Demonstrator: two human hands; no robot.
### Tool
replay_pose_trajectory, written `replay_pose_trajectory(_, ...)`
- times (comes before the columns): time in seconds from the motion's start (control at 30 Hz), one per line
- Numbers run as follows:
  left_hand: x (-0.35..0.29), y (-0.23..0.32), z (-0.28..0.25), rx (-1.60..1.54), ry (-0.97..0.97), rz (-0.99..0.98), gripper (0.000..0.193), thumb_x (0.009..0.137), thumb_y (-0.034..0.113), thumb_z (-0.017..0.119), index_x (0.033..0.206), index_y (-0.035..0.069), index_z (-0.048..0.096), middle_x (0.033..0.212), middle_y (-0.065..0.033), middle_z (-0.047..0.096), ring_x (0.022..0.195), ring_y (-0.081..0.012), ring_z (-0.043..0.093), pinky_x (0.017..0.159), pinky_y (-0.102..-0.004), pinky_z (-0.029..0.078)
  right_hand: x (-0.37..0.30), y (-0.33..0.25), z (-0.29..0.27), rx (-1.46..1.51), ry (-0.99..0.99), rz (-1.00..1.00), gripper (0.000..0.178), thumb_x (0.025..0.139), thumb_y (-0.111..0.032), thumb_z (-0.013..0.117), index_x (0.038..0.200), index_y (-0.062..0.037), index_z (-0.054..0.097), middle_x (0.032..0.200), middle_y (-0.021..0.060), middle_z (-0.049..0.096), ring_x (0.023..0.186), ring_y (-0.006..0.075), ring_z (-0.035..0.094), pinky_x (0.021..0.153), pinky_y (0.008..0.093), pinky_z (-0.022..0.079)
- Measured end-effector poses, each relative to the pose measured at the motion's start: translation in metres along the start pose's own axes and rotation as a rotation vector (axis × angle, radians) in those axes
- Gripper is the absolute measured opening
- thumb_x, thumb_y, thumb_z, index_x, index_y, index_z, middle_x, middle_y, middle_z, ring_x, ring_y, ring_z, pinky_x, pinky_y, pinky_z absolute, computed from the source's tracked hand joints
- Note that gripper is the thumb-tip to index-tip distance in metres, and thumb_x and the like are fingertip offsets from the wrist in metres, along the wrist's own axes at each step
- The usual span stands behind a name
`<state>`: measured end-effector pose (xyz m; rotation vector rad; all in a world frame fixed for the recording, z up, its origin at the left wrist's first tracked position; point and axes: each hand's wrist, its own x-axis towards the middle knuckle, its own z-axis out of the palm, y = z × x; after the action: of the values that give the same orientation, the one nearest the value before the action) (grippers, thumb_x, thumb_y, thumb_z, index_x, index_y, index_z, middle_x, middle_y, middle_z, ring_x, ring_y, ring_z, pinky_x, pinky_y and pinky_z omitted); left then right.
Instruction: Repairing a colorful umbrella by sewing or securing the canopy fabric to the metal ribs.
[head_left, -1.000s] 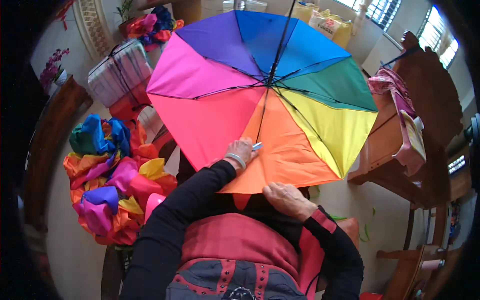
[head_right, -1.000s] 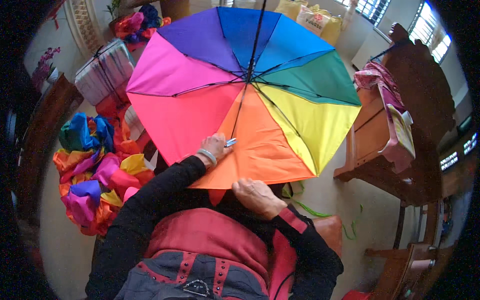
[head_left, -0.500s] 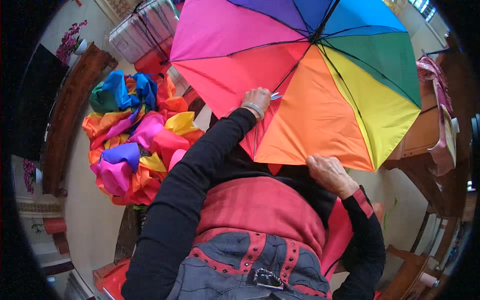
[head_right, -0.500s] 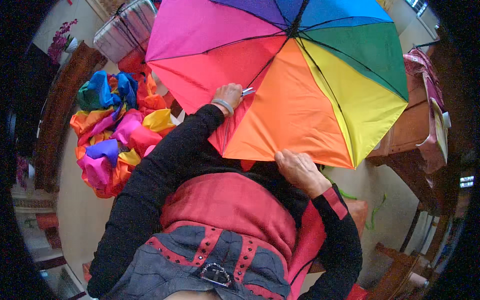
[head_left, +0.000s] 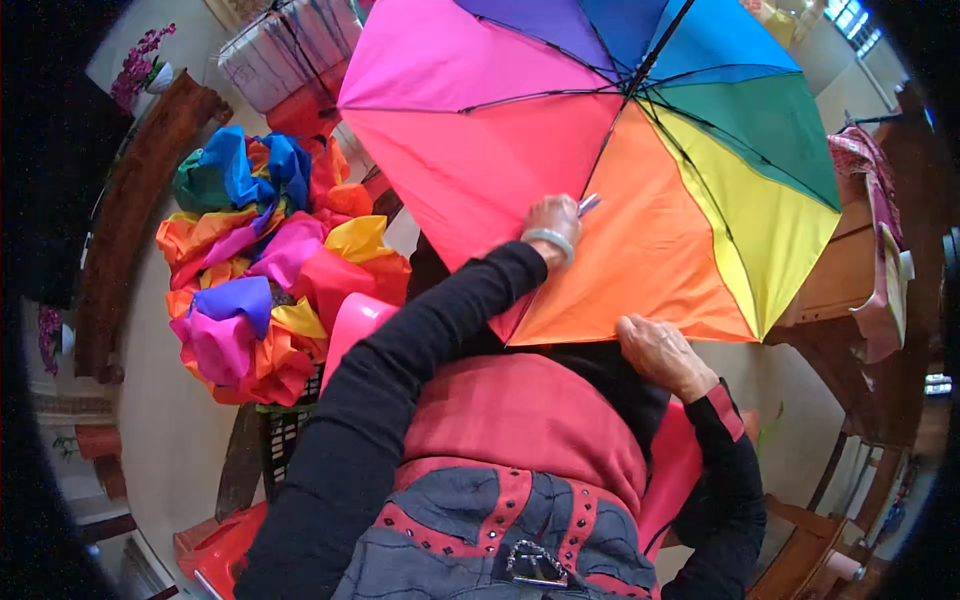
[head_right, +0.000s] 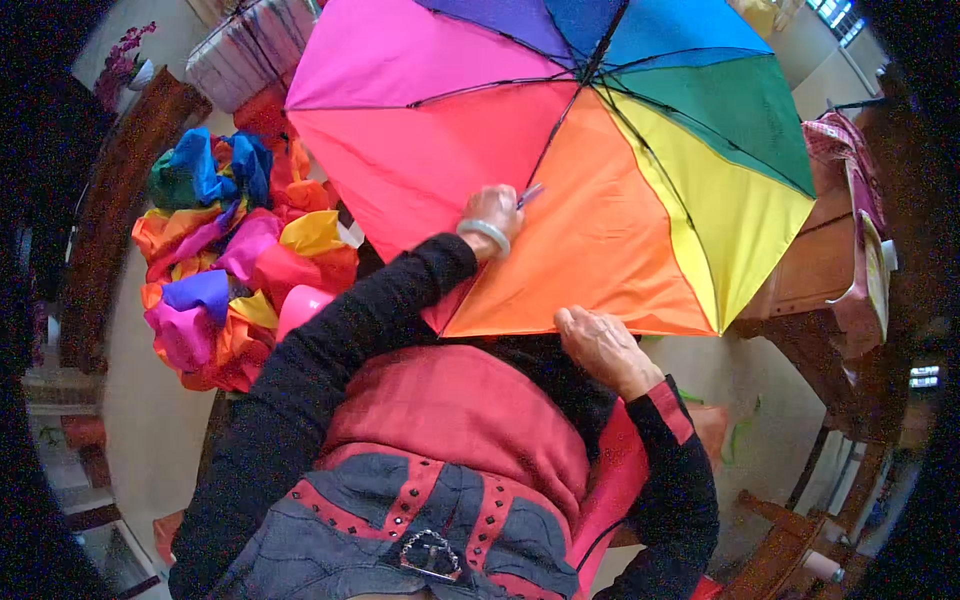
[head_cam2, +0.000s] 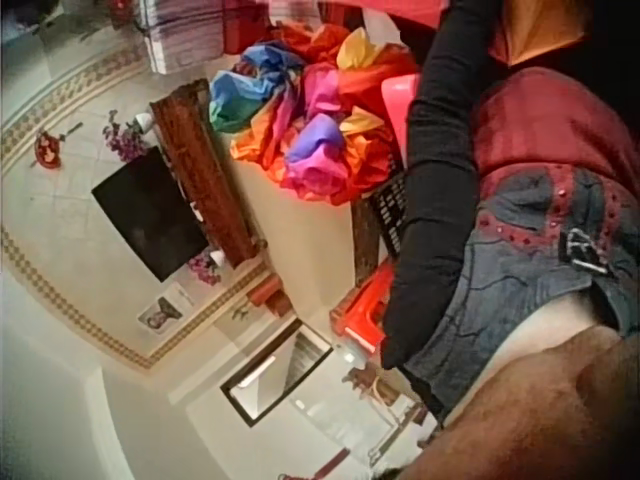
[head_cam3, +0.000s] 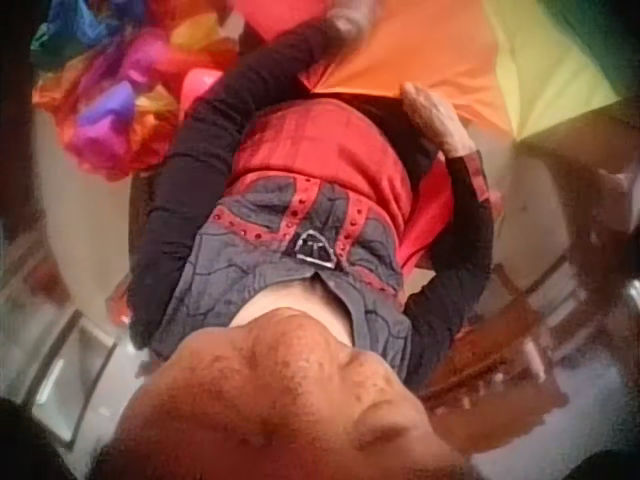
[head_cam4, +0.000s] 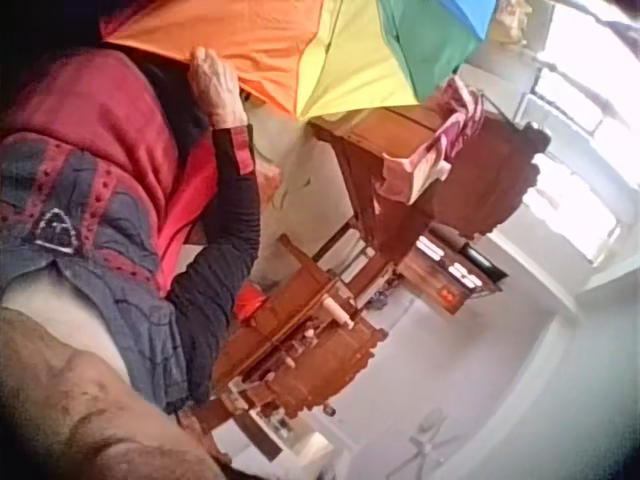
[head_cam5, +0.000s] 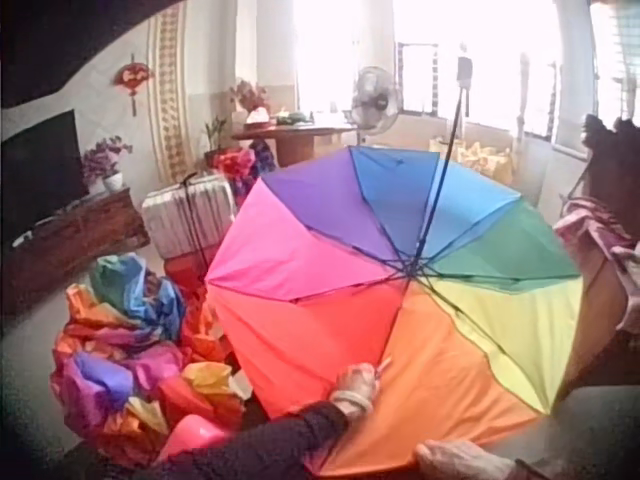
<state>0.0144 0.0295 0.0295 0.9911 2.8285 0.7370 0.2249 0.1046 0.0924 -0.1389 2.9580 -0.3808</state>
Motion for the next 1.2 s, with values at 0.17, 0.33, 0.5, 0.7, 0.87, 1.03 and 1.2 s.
replay_pose_trajectory(0.17, -0.008, -0.017, 0.016, 0.046, 0.071, 0.028, 0.017, 0.075, 0.014, 0.046, 0.071, 0.004, 0.06, 0.071, -0.0168, 0.059, 0.066, -0.031, 0.059, 0.055, -0.0409, 0.048, -0.002, 0.014, 0.005, 0.22, 0.05, -0.006, 0.004, 0.074, -0.005, 0.045, 0.076, -0.0028, 0.043, 0.063, 0.0131, 0.047, 0.056, 0.0297, 0.05, 0.05, 0.0365, 0.04)
replay_pose_trajectory(0.33, -0.009, -0.029, 0.022, 0.097, 0.039, 0.023, 0.017, 0.076, 0.014, 0.046, 0.071, 0.005, 0.059, 0.072, -0.0159, 0.059, 0.066, -0.0307, 0.059, 0.054, -0.041, 0.048, -0.016, 0.041, -0.077, 0.411, 0.442, 0.167, 0.017, 0.078, -0.005, 0.043, 0.093, -0.0025, 0.05, 0.067, 0.0052, 0.05, 0.056, 0.0136, 0.049, 0.051, 0.0236, 0.04)
replay_pose_trajectory(0.5, -0.019, -0.024, 0.027, 0.075, 0.051, 0.003, 0.016, 0.075, 0.017, 0.05, 0.07, 0.005, 0.059, 0.071, -0.0165, 0.059, 0.066, -0.0312, 0.059, 0.054, -0.0415, 0.047, -0.001, 0.041, -0.176, 0.664, 1.384, 0.333, 0.017, 0.086, -0.016, 0.042, 0.093, -0.0031, 0.051, 0.07, 0.0051, 0.054, 0.058, 0.0118, 0.052, 0.051, 0.0223, 0.043)
replay_pose_trajectory(0.7, -0.015, -0.032, 0.039, 0.019, 0.148, 0.035, 0.014, 0.068, 0.015, 0.055, 0.065, 0.002, 0.055, 0.062, -0.0178, 0.057, 0.055, -0.029, 0.058, 0.048, -0.039, 0.047, 0.096, 0.077, -0.068, 0.499, 0.816, 0.204, 0.017, 0.079, -0.019, 0.049, 0.083, -0.0028, 0.054, 0.066, 0.0031, 0.05, 0.056, 0.0103, 0.05, 0.043, 0.0219, 0.042)
replay_pose_trajectory(0.87, -0.01, -0.03, 0.028, -0.712, -0.135, -0.341, 0.013, 0.071, 0.014, 0.053, 0.064, 0.003, 0.054, 0.053, -0.0097, 0.055, 0.041, -0.0177, 0.053, 0.038, -0.0308, 0.041, 0.151, 0.076, 0.038, 0.241, 0.755, 0.151, 0.015, 0.075, -0.018, 0.051, 0.069, -0.0034, 0.053, 0.065, 0.0155, 0.054, 0.055, 0.0316, 0.051, 0.053, 0.0397, 0.041)
replay_pose_trajectory(1.03, -0.008, -0.026, 0.011, -0.915, -0.209, -0.524, 0.012, 0.074, 0.012, 0.05, 0.066, 0.004, 0.053, 0.052, -0.0058, 0.053, 0.035, -0.012, 0.045, 0.031, -0.024, 0.033, 0.169, 0.06, 0.063, 0.212, 0.675, 0.42, 0.014, 0.073, -0.014, 0.049, 0.067, -0.0024, 0.053, 0.066, 0.0179, 0.055, 0.063, 0.0338, 0.056, 0.054, 0.0423, 0.045)
replay_pose_trajectory(1.2, -0.002, -0.032, 0.014, -0.889, -0.302, -0.534, 0.012, 0.077, 0.012, 0.049, 0.069, 0.004, 0.053, 0.054, -0.0045, 0.054, 0.038, -0.0098, 0.046, 0.032, -0.0204, 0.031, 0.173, 0.051, 0.062, 0.172, 0.68, 0.611, 0.014, 0.074, -0.011, 0.044, 0.068, -0.0036, 0.055, 0.067, 0.0177, 0.057, 0.066, 0.0344, 0.057, 0.053, 0.0419, 0.046)
